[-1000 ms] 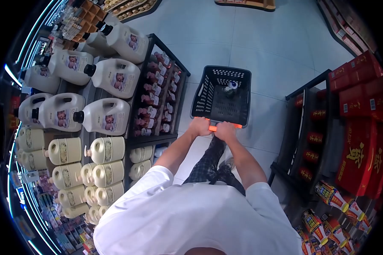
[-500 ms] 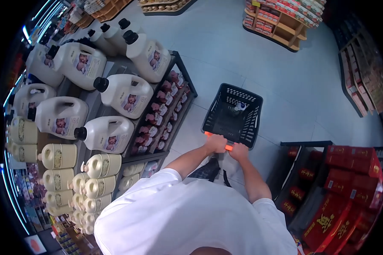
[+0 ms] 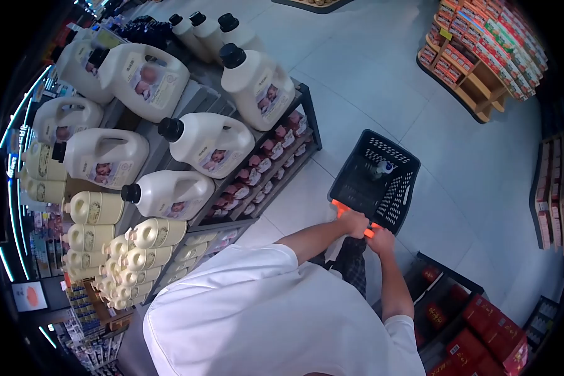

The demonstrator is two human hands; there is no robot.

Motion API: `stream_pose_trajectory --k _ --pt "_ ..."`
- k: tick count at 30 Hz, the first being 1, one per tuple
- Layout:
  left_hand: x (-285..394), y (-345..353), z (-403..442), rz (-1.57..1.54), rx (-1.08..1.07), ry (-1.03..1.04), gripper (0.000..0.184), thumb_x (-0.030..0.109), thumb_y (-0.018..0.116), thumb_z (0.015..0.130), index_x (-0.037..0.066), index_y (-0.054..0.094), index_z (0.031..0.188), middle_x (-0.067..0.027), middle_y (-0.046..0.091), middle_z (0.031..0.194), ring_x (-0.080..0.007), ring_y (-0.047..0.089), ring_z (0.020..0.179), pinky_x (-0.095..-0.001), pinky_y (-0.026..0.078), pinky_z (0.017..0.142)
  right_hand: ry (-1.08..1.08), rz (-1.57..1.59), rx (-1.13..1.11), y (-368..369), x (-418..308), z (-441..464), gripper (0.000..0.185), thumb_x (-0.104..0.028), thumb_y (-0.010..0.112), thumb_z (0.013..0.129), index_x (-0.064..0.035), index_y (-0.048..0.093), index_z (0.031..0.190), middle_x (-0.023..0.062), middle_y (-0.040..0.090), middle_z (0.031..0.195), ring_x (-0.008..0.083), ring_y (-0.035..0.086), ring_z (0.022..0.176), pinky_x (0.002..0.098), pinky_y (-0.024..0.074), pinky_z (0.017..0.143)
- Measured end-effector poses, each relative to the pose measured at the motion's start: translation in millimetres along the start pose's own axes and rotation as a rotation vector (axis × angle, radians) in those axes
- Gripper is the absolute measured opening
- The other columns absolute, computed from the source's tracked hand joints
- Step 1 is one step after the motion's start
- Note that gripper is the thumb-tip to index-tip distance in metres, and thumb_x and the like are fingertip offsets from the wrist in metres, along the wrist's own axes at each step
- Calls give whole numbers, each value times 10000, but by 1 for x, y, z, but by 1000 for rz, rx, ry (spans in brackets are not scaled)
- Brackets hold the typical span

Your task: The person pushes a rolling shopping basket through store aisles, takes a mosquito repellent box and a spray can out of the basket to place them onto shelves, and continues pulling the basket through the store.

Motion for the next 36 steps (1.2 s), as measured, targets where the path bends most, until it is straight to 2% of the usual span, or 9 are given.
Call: stream_pose_trajectory --k 3,4,5,7,14,19,25,36 --pt "2 -18 13 25 99 -29 300 291 664 694 85 725 903 -137 703 949 -289 678 905 -411 530 789 -42 5 -5 -7 16 25 329 -399 667 761 -83 722 835 194 682 809 373 650 778 477 528 715" --pt "2 -25 19 39 149 -2 290 304 670 693 94 726 884 -131 703 924 -290 678 895 -401 529 784 -26 -35 -32 -18 16 32 279 -355 647 760 -89 709 821 154 690 813 349 663 783 450 535 732" --pt "1 -31 26 28 146 5 291 309 668 693 84 722 869 -130 706 913 -296 680 880 -405 530 785 -30 -51 -44 -31 15 37 291 -363 647 766 -82 709 812 155 692 825 346 664 782 449 535 726" --pt "-1 -40 45 -22 115 -4 247 223 613 696 43 705 837 -171 696 869 -319 678 862 -426 538 774 -62 -66 -18 -32 30 57 303 -377 654 767 -85 713 817 155 693 831 338 668 781 442 538 720" --pt "-5 -82 99 -13 33 -141 266 231 627 724 47 714 894 -159 705 918 -312 679 884 -422 535 787 -153 -73 -101 -67 59 125 306 -383 676 751 -98 722 853 130 694 817 317 679 785 418 547 715" --pt "-8 -124 122 -1 -23 -295 251 223 634 733 69 721 910 -137 708 928 -295 681 880 -411 530 785 -272 -56 -92 -97 68 169 316 -366 659 742 -89 717 882 151 692 809 336 669 778 442 544 721" --pt "-13 -147 156 23 109 -385 271 254 624 740 69 721 913 -135 708 938 -305 677 884 -409 535 785 -374 -56 -115 -116 84 215 322 -378 660 735 -94 714 877 145 695 812 331 671 776 442 544 705" --pt "-24 -191 184 -59 115 -433 293 290 623 750 57 718 900 -151 706 924 -313 675 896 -414 536 796 -441 -117 -159 -152 90 267 303 -384 658 773 -107 713 882 125 703 829 315 677 787 425 541 725"
Point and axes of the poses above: each hand's wrist, its own z-axis towards the middle knuckle, its own y-axis out of the palm, x = y × z, the point moved 5 cm from there along z, towards the middle knuckle
